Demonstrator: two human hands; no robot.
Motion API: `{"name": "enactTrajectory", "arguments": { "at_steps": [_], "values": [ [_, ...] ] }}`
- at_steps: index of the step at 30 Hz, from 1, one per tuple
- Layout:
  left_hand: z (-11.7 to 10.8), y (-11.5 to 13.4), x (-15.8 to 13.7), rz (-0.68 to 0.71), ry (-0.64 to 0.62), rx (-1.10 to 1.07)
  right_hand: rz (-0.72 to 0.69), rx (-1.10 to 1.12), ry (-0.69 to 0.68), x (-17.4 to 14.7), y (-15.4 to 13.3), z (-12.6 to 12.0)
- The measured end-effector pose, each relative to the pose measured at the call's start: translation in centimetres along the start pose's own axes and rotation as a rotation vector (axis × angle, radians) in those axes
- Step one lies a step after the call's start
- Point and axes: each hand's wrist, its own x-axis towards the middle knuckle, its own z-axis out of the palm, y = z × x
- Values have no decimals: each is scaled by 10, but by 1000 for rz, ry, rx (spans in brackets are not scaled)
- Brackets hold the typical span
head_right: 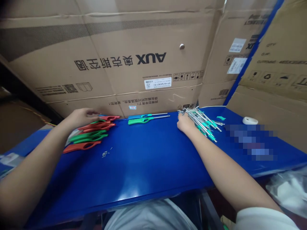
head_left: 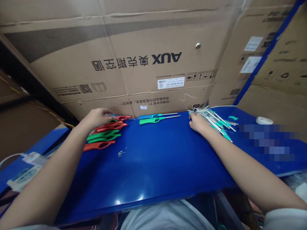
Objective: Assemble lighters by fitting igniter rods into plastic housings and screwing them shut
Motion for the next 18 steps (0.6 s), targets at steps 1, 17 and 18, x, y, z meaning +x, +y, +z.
{"name": "enactTrajectory", "arguments": {
  "at_steps": [1,17,18],
  "values": [
    [-2,-6,-2,-19,-23,21,3,-10,1,-1,0,-1],
    [19,-22,-14,156,-151,-38,-341,-5,440,-17,-20,-1],
    [20,-21,-14,152,-151,-39,-379,23,456,-18,-21,0]
  ]
}}
